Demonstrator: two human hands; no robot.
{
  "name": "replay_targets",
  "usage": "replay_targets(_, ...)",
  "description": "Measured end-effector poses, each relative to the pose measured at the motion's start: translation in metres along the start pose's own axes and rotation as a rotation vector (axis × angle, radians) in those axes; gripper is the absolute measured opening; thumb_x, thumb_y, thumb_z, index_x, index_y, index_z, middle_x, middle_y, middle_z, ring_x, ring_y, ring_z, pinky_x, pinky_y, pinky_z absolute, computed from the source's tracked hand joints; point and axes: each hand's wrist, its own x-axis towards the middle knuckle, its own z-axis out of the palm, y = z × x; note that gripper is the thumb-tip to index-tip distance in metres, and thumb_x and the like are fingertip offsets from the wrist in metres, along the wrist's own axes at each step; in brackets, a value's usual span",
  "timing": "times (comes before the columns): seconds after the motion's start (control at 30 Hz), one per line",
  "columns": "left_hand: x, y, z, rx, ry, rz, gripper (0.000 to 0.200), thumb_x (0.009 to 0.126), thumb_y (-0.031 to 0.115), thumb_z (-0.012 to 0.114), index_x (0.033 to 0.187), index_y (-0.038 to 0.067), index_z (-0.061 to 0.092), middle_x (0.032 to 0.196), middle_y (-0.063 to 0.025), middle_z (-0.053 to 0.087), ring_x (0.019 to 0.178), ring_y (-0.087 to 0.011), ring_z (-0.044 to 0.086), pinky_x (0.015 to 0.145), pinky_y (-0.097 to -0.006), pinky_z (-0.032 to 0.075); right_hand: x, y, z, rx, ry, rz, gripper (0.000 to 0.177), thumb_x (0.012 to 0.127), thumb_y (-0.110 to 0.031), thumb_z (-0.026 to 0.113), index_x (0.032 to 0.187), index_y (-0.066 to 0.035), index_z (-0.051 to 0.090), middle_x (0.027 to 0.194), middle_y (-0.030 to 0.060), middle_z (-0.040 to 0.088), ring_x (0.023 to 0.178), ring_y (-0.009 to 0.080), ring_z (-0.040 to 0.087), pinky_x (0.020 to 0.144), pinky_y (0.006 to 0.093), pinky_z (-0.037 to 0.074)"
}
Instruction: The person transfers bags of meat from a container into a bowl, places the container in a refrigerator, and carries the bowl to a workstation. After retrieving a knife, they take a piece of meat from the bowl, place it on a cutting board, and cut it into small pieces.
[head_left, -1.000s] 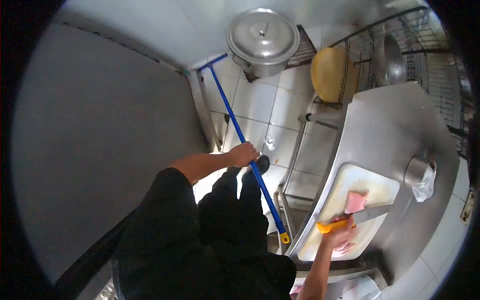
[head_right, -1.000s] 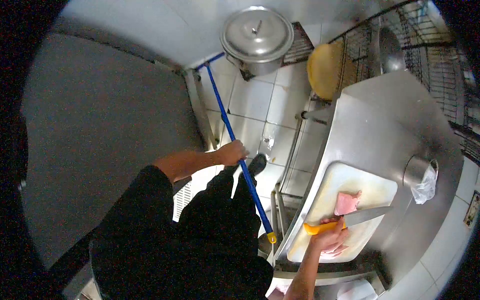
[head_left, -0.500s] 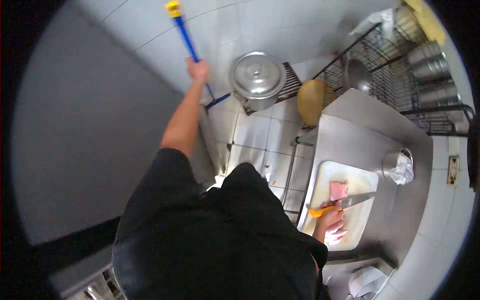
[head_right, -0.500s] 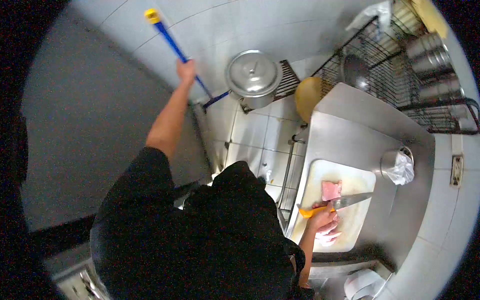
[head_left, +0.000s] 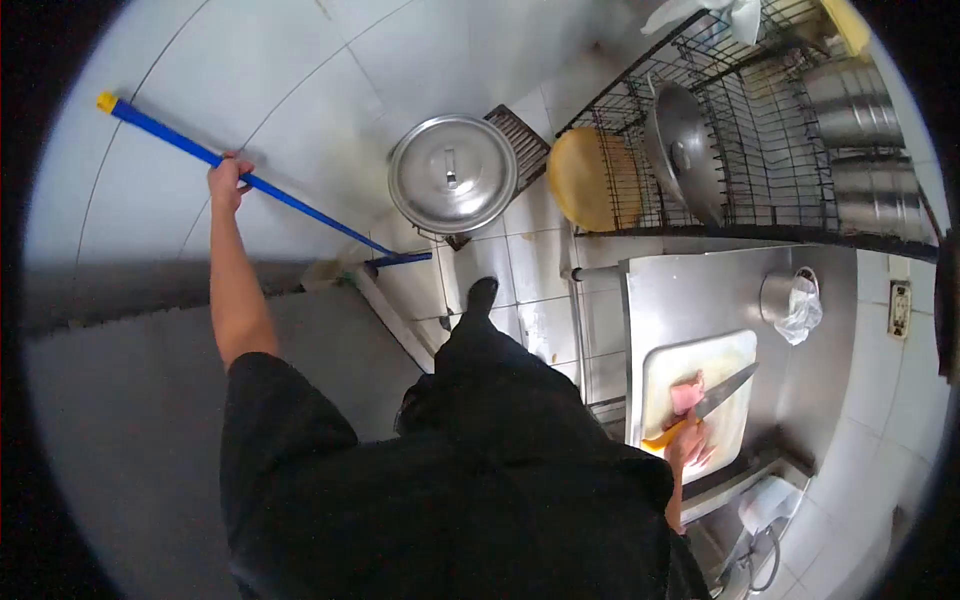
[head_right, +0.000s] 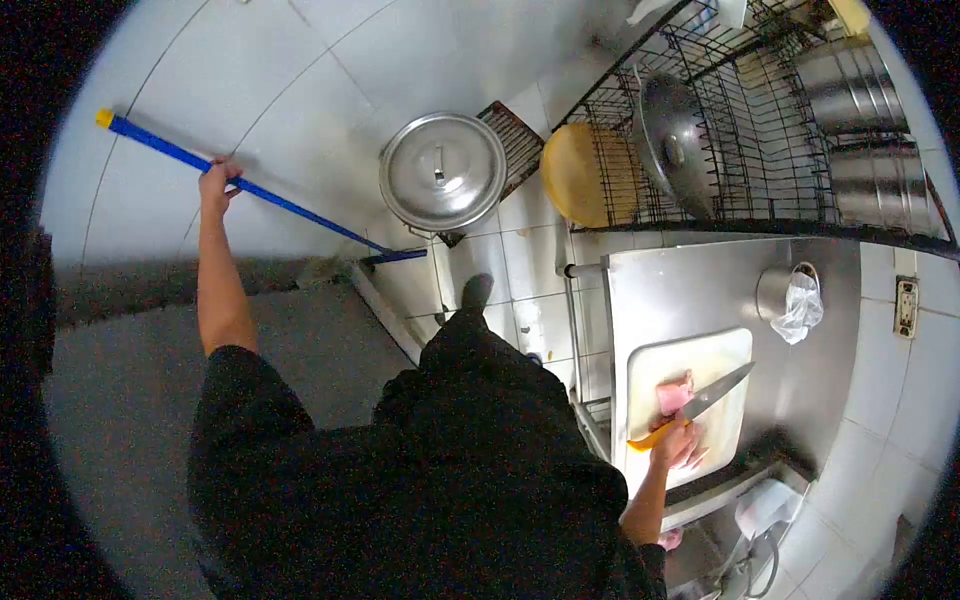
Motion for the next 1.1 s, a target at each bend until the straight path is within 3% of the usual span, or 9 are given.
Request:
replay_targets(0.17,0.058,-0.032,0.010,-0.118,0.005,0.222,0.016,0.077,0.017,0.068,0.091,0.009,0.068,0.084,-0.0001,0.065,0.073,-0.0109,0.056,0.063,-0.0274,0.040,0.032,0.048,0.012,0.775,-0.196,0.143,0.021,0.092,-0.028,0.058,0.096,-0.009,0.050,0.071,0.0073,0.055,0.055,0.0209,0.056,0.049,0.0344,0.049)
replay_targets(0.33,0.010,-0.053,0.069,-0.011,0.014,-0.097,0.109,0.072,0.029,0.085,0.149,-0.005,0.015,0.150,-0.0215,0.039,0.139,-0.0331,0.035,0.117,-0.0492,0.021,-0.007,0.002,-0.011,0.597,0.066,0.148,0.018,0.093,-0.020,0.061,0.101,-0.008,0.051,0.067,0.0043,0.052,0.050,0.0151,0.054,0.043,0.0304,0.046)
replay_targets(0.37,0.014,-0.067,0.077,0.048,0.014,-0.126,0.096,0.069,0.038,0.085,0.141,-0.007,0.040,0.149,-0.0214,0.041,0.140,-0.0331,0.033,0.112,-0.0623,0.022,-0.010,0.000,-0.014,0.671,0.071,0.115,0.017,0.094,-0.019,0.060,0.103,-0.007,0.051,0.068,0.0043,0.052,0.050,0.0156,0.054,0.043,0.0307,0.046)
replay_targets(0.43,0.034,-0.105,0.095,0.110,0.225,-0.217,0.114,0.073,0.029,0.084,0.146,-0.011,0.006,0.146,-0.0240,0.043,0.135,-0.0331,0.040,0.115,-0.0479,0.028,-0.040,-0.023,-0.030,0.701,0.092,0.096,0.015,0.095,-0.017,0.058,0.102,-0.006,0.051,0.069,0.0046,0.052,0.051,0.0153,0.056,0.043,0.0297,0.048)
replay_targets(0.53,-0.032,-0.098,0.137,0.277,0.272,-0.217,0.105,0.071,0.033,0.085,0.143,-0.011,0.022,0.126,-0.0249,0.053,0.119,-0.0317,0.052,0.097,-0.0493,0.047,-0.075,-0.048,-0.054,0.747,0.035,0.139,0.029,0.097,-0.014,0.053,0.125,-0.009,0.047,0.079,0.0077,0.056,0.053,0.0160,0.059,0.044,0.0282,0.050)
replay_targets(0.6,-0.094,-0.114,0.184,0.880,0.287,0.335,0.070,0.080,0.036,0.078,0.130,-0.006,0.050,0.120,-0.0210,0.054,0.107,-0.0296,0.055,0.091,-0.0466,0.048,-0.114,-0.063,-0.065,0.706,0.009,0.177,0.033,0.098,-0.015,0.052,0.129,-0.006,0.046,0.080,0.0091,0.058,0.053,0.0164,0.059,0.044,0.0286,0.049)
replay_targets(0.7,-0.274,-0.085,0.260,0.477,-0.638,0.866,0.045,0.090,0.015,0.068,0.128,-0.003,0.053,0.128,-0.0182,0.055,0.117,-0.0286,0.054,0.095,-0.0399,0.047,-0.147,-0.031,-0.052,0.622,-0.093,0.238,0.020,0.098,-0.019,0.053,0.109,-0.003,0.050,0.074,0.0074,0.060,0.052,0.0140,0.059,0.043,0.0287,0.048)
replay_targets(0.8,-0.463,-0.055,0.326,0.190,-1.289,0.914,0.025,0.087,0.009,0.067,0.111,0.000,0.064,0.123,-0.0155,0.060,0.114,-0.0289,0.057,0.095,-0.0374,0.048,-0.177,-0.013,-0.041,0.292,-0.022,0.114,0.020,0.095,-0.018,0.057,0.101,-0.001,0.048,0.074,0.0249,0.063,0.064,0.0427,0.064,0.058,0.0490,0.048)
replay_targets(1.1,-0.713,-0.122,0.476,-0.122,-1.577,1.553,0.017,0.083,0.009,0.063,0.098,0.001,0.061,0.106,-0.0132,0.059,0.101,-0.0323,0.056,0.089,-0.0444,0.047,-0.213,-0.016,-0.038,0.227,-0.018,0.047,0.019,0.095,-0.017,0.054,0.100,0.000,0.046,0.069,0.0304,0.062,0.069,0.0520,0.061,0.063,0.0591,0.046)
